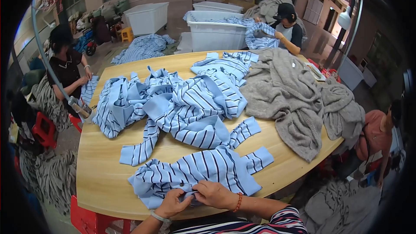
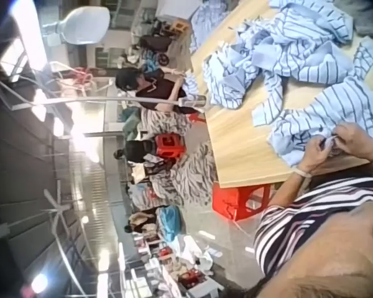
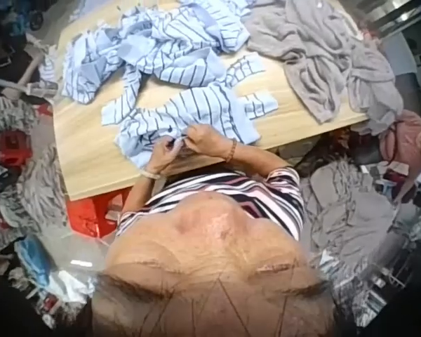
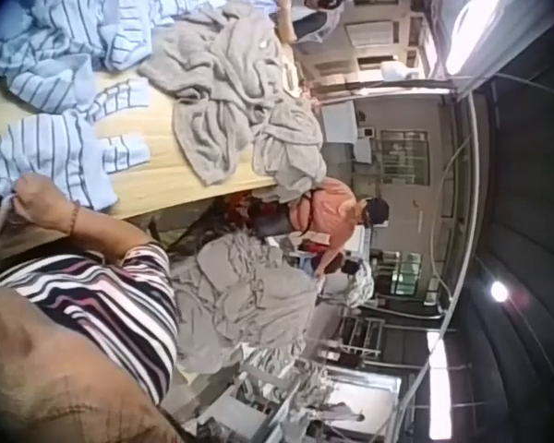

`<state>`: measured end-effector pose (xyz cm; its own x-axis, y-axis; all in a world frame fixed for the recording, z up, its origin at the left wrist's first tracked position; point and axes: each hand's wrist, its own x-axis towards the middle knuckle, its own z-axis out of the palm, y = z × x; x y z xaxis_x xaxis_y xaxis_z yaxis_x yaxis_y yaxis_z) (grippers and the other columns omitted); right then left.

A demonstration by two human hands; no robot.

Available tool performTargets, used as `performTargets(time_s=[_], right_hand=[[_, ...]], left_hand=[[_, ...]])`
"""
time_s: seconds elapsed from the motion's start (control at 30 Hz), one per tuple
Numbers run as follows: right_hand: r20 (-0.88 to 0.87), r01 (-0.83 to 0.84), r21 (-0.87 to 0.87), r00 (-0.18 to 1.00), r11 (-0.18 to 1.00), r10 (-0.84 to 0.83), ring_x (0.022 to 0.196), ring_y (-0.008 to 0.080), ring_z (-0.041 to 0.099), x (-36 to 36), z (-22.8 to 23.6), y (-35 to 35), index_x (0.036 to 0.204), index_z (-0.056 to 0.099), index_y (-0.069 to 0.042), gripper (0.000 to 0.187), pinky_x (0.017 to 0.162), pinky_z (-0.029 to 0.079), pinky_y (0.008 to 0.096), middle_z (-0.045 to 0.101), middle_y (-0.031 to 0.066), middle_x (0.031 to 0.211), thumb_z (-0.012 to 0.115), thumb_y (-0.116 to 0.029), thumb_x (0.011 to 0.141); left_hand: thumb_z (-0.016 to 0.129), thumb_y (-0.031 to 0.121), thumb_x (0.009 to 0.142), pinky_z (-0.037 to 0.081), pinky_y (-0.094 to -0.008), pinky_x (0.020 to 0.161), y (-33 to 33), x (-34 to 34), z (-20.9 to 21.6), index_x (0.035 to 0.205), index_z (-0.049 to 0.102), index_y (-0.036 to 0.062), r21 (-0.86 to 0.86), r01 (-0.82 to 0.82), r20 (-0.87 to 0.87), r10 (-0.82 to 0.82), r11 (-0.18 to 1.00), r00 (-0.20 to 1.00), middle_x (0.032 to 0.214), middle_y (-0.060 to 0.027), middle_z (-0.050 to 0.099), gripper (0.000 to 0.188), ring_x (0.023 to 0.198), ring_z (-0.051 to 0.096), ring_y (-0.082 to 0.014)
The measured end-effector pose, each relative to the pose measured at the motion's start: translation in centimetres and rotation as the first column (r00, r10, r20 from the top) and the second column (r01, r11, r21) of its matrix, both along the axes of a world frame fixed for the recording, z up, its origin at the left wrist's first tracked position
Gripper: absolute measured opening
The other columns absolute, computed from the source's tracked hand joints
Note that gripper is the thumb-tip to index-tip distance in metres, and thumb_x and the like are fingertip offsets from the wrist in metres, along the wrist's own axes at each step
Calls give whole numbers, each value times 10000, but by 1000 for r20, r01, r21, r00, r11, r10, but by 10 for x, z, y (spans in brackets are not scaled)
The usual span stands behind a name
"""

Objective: Inspecting and folding striped shirts on a work table in a factory setting.

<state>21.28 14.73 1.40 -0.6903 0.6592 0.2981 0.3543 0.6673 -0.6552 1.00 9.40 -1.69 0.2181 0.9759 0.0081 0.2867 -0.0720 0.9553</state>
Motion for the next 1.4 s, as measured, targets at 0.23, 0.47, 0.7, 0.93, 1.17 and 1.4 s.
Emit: performTargets(time_s=[0.23,0.47,0.7,0.93,1.17,1.4], right_hand=[[21,-186,-118,982,975,190,824,352,601,8,-12,14,1017,561,-1,187,717,487,413,555,173,894,595,-108,867],[-125,-182,-280,980,942,153,845,364,619,13,-24,24,999,611,17,167,736,493,406,609,181,907,600,-48,845],[-167,-245,-295,965,923,203,825,350,617,11,-29,36,957,623,7,130,729,494,385,611,168,887,603,-25,832],[-90,-243,-419,970,875,226,647,232,613,14,-20,42,867,639,-31,82,592,482,322,612,114,749,668,-105,848],[2,-112,-215,993,970,115,552,154,570,7,-5,24,841,671,-36,115,509,441,279,594,64,668,737,-125,812],[-114,-93,-91,990,992,82,660,268,619,-25,23,-1,908,650,-43,129,557,472,322,606,115,793,705,-84,799]], left_hand=[[645,164,883,361,-335,465,2,4,-4,650,557,-3,143,-29,-182,55,989,982,551,-143,499,300,467,456,-199],[626,170,917,335,-313,462,5,5,-10,666,534,-2,-29,-34,-8,34,999,999,526,-71,442,318,506,404,-112],[633,196,903,335,-338,451,10,1,-17,654,548,2,-64,-47,-75,42,997,996,523,-108,456,327,468,413,-162],[620,244,908,449,-354,554,14,3,-11,832,636,12,-84,35,-3,-35,996,999,664,-150,593,245,572,553,-235],[633,204,887,478,-313,712,-25,-14,10,993,626,28,-98,0,-12,-1,995,1000,880,-108,649,206,775,615,-207],[694,140,799,491,-354,680,-27,2,27,1020,620,52,223,-146,-248,201,964,948,870,-108,617,249,795,624,-295]])
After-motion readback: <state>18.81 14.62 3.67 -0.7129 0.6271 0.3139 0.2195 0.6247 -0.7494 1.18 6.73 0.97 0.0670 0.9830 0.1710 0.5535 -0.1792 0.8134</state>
